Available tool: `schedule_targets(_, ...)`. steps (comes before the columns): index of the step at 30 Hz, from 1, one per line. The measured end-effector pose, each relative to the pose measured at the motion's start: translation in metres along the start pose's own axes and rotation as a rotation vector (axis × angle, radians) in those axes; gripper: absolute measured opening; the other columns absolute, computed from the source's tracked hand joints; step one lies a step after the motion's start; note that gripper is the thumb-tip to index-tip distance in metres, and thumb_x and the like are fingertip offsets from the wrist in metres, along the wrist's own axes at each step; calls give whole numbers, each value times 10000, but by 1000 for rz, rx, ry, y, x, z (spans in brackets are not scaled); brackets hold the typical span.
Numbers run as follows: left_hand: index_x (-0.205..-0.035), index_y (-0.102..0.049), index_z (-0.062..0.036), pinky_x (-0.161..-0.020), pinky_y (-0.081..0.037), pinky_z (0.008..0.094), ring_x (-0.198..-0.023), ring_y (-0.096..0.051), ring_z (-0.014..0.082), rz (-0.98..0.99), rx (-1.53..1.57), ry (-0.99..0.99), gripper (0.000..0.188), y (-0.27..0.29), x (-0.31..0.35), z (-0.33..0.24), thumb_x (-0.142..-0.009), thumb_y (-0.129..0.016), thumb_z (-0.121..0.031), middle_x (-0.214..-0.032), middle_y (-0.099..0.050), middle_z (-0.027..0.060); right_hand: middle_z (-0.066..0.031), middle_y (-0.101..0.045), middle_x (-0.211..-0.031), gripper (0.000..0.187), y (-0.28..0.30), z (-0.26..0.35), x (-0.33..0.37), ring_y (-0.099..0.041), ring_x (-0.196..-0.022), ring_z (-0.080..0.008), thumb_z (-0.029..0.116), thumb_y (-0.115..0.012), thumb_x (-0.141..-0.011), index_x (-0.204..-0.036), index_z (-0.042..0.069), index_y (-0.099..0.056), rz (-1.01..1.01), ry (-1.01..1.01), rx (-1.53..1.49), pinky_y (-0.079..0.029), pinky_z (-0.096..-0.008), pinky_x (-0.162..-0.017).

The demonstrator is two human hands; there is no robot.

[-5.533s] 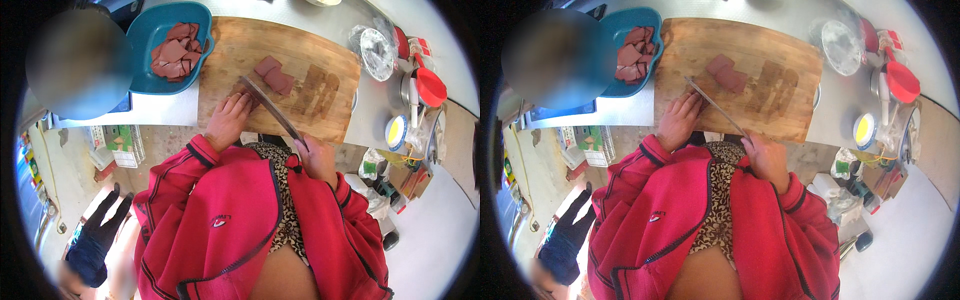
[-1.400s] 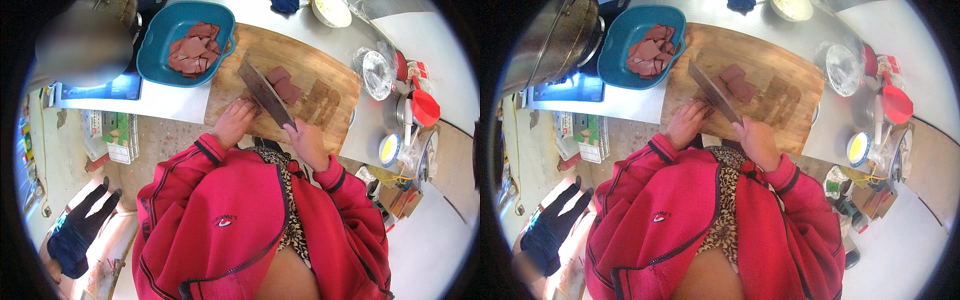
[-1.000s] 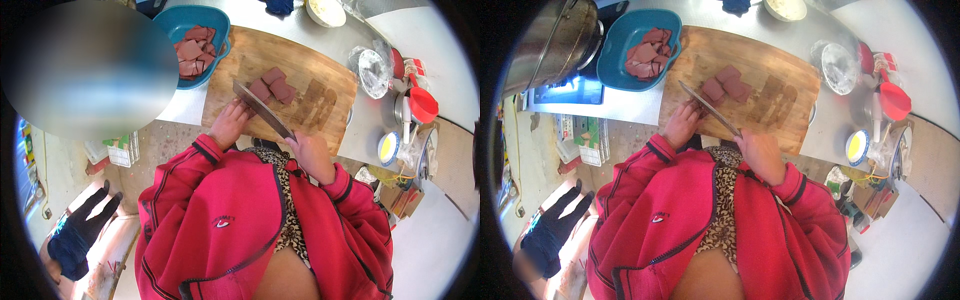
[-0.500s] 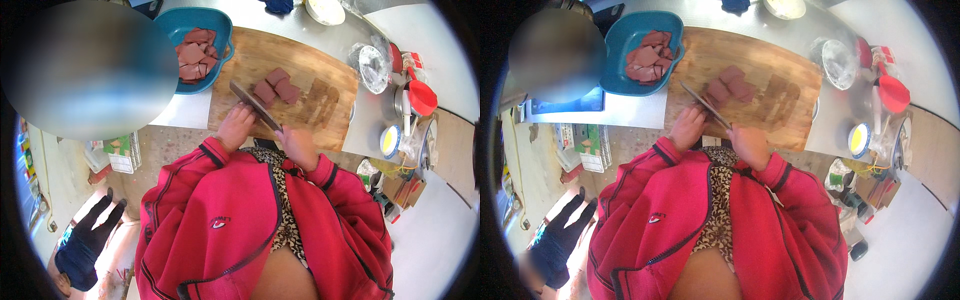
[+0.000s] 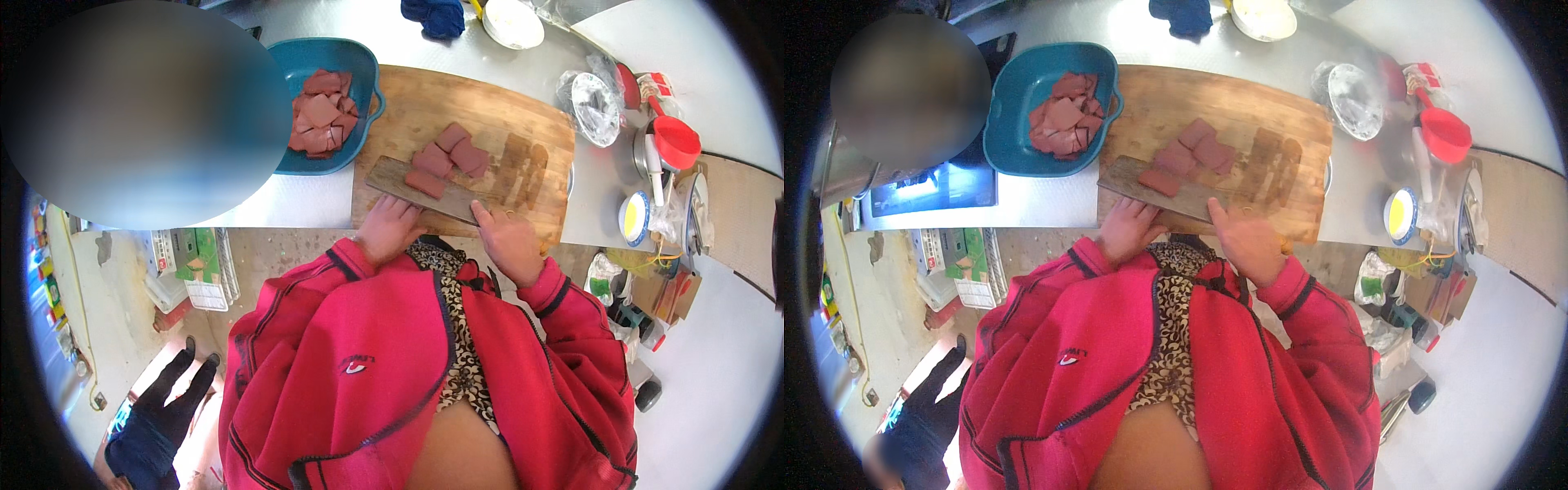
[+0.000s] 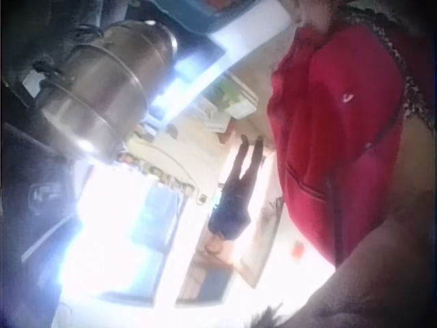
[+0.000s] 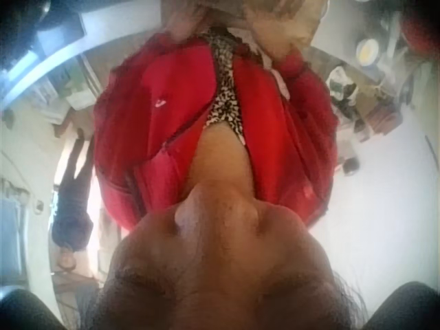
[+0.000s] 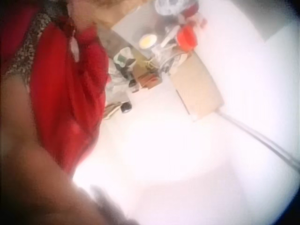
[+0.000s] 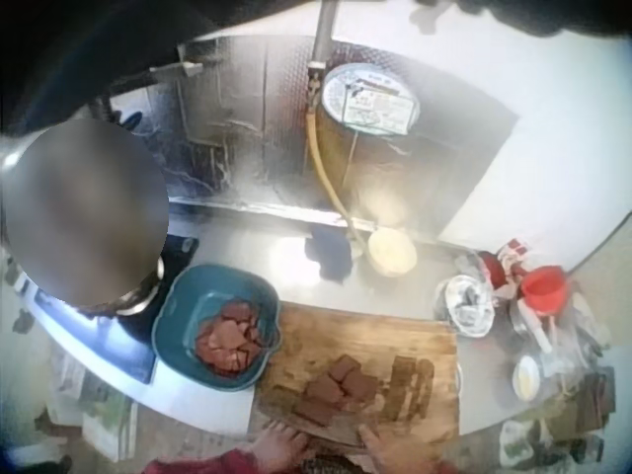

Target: The person slices processed meat on a wooden cutting board using a cleaver and transfers the pieces into a blue tray. They briefly lift a steamer lid to check contents, stir a pot on the stove, and wash their hands at a sink before returning to the cutting board.

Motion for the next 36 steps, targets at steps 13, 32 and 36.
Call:
schedule_targets(13,-1014,-679,-44,-673,-520,342,-866,-659,267,-276,258,183,274,167,9,-46,-769,-801,-58,-983,-681,110,-43,-515,-720,429,87,-34,-50,-568,-599,-185,119,-592,-794,-1215,40,-608,-241,508,252,-485,-318,-556)
schedule_targets(32,-1206,-593,5,-871,-509,463,-991,-621,395,-18,38,-40,381,240,-3,44,-835,-598,-82,-1073,-645,214,-45,-555,-693,309,153,68,-169,-621,-620,-195,161,-582,-805,-1074,13,-613,-251,766,341,-477,-323,-565)
schedule_targets(36,-1161,-626,-22,-841,-523,420,-951,-660,355,-144,184,4,333,251,6,83,-839,-543,-16,-1026,-665,202,-52,-560,-710,340,150,90,-177,-626,-646,-208,159,-592,-794,-1100,13,-614,-264,666,355,-481,-330,-568)
Point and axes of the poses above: each hand's wrist, its own x-axis away from the middle knuckle, its own y-axis out of the back of the hand, z = x × y, the point moved 3 cm from there along -x, towards the middle knuckle
